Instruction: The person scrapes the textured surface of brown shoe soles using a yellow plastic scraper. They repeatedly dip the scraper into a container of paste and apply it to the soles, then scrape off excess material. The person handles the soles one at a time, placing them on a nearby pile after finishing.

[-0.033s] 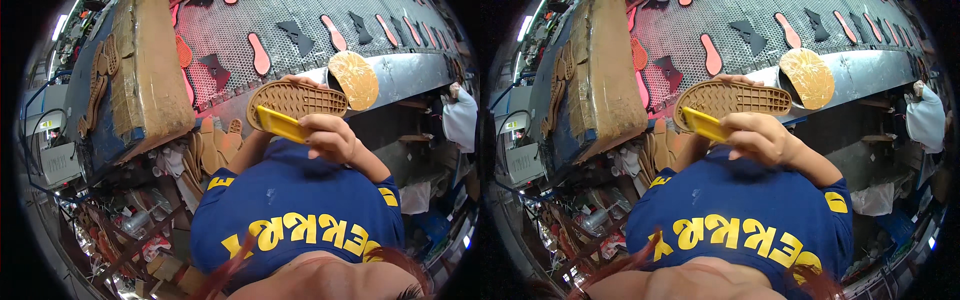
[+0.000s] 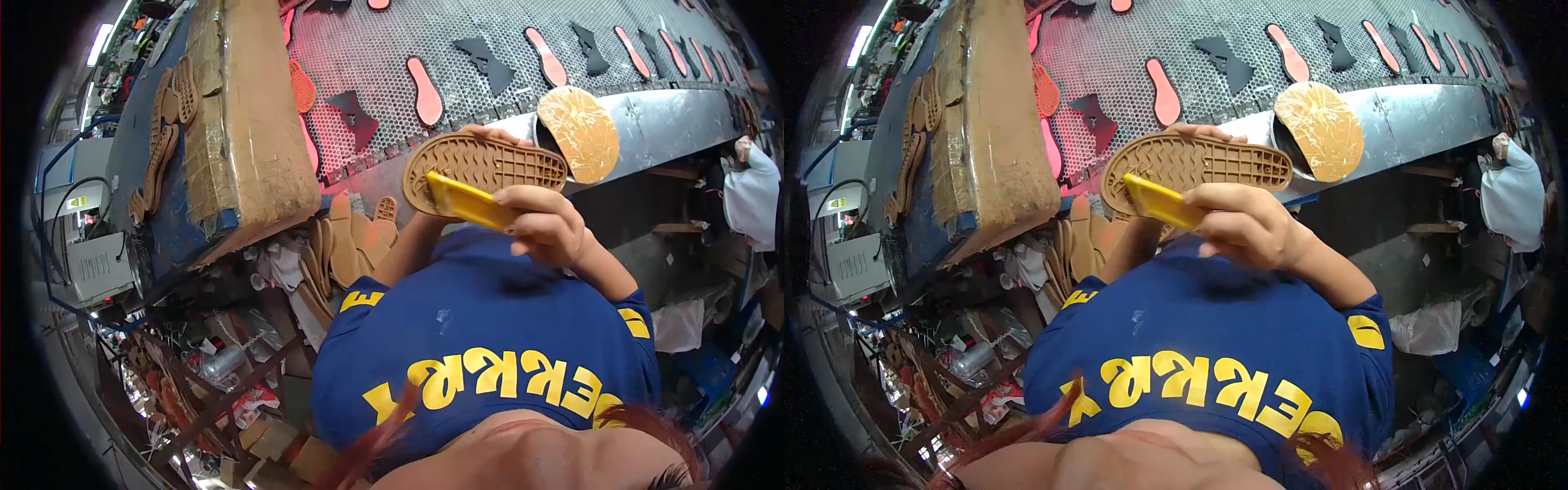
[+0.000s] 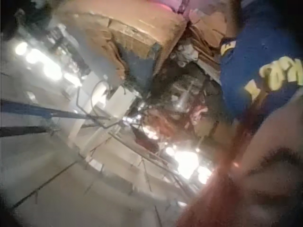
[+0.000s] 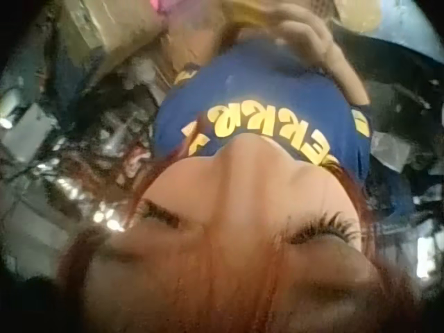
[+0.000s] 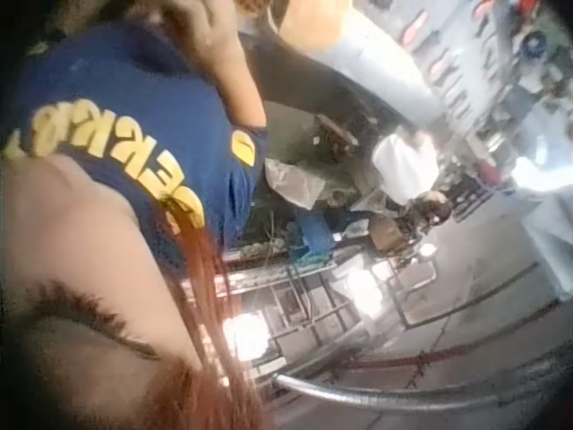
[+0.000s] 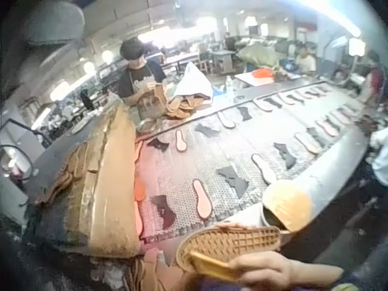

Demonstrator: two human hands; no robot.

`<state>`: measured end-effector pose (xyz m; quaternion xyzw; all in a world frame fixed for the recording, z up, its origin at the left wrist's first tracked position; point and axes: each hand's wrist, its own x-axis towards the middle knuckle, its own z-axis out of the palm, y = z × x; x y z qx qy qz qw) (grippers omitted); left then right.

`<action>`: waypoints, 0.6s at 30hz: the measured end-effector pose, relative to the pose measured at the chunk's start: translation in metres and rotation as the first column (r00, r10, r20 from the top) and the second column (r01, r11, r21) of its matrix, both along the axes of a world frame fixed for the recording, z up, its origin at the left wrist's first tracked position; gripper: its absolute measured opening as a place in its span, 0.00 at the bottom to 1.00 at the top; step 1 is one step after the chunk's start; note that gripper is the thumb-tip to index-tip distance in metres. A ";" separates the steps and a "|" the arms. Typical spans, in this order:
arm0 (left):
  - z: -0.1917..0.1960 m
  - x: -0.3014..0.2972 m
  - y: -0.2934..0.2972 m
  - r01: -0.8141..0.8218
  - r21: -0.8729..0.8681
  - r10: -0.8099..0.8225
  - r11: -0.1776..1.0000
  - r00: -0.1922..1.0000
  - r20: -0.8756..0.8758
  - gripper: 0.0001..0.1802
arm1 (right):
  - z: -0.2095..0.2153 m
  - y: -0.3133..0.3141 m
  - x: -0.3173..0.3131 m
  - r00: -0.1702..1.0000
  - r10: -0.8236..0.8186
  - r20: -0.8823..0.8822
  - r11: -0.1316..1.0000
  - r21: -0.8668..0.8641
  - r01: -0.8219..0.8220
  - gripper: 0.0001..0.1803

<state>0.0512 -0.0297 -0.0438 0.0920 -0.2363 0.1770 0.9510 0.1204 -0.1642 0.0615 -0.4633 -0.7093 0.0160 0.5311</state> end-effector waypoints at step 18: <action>0.016 -0.031 0.052 0.120 0.147 -0.043 0.982 0.895 -0.444 0.41 | -0.027 0.047 0.020 0.916 -0.380 -0.124 0.925 -0.071 0.374 0.15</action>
